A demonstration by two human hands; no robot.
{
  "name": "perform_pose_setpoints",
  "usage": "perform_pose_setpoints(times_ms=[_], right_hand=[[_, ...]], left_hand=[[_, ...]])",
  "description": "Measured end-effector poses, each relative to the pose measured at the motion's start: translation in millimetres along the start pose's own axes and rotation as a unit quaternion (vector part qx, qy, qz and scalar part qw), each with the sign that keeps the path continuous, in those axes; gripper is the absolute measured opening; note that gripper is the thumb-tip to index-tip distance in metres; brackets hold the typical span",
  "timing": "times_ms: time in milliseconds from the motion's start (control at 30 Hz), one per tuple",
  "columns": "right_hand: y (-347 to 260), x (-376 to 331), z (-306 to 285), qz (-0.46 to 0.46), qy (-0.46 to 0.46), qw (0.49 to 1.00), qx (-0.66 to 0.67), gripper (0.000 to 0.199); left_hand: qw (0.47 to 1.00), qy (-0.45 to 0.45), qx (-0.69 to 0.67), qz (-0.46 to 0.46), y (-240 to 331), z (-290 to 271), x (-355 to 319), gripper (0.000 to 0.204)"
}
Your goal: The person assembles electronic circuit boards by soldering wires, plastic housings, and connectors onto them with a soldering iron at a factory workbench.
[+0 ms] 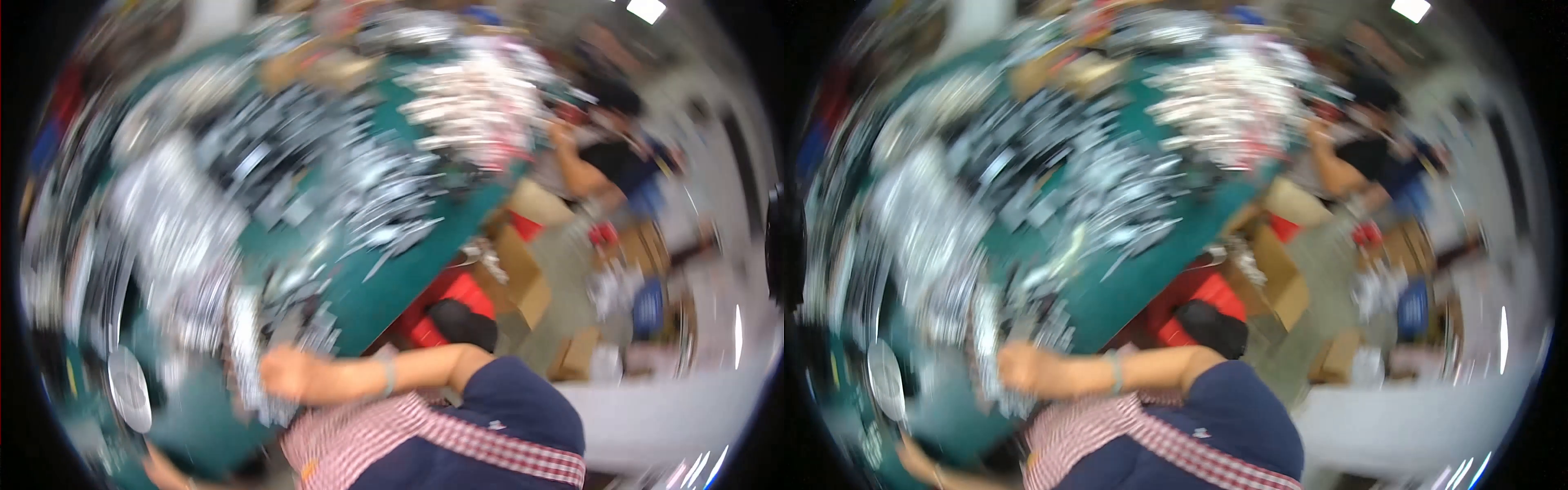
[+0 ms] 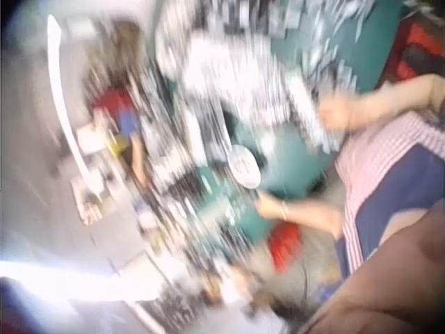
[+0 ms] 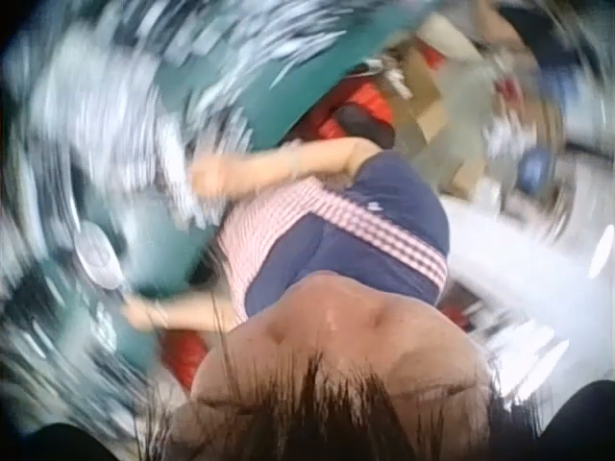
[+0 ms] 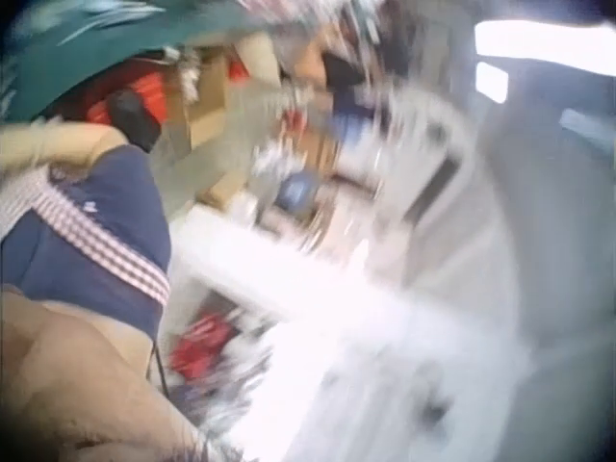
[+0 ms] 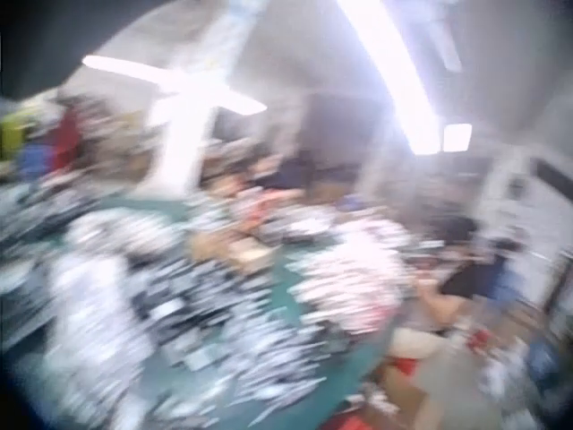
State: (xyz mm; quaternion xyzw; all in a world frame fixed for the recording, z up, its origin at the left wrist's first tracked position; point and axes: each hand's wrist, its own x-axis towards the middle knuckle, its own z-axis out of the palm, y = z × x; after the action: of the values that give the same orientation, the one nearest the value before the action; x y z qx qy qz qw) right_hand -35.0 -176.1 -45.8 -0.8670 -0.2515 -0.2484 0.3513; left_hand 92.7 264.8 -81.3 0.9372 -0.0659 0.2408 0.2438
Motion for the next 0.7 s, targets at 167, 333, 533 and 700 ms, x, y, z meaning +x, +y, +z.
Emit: perform_pose_setpoints(times_ms=[167, 333, 533, 700], right_hand=[[-4, -16, 6, 0.015, 0.044, 0.995, -0.088, 0.017], [-1, -16, 10, 0.005, 0.060, 0.997, -0.038, 0.016], [1, -9, 12, 0.013, 0.049, 0.997, -0.052, 0.016], [3, -10, 18, 0.027, 0.047, 0.995, -0.078, 0.015]], left_hand=[[0.911, 0.047, 0.297, -0.282, -22, 13, -14, 0.044], [0.939, 0.083, 0.227, -0.245, -10, 63, 37, 0.042], [0.951, 0.121, 0.164, -0.232, -2, 75, 62, 0.040], [0.958, 0.144, 0.114, -0.219, 8, 80, 72, 0.038]])
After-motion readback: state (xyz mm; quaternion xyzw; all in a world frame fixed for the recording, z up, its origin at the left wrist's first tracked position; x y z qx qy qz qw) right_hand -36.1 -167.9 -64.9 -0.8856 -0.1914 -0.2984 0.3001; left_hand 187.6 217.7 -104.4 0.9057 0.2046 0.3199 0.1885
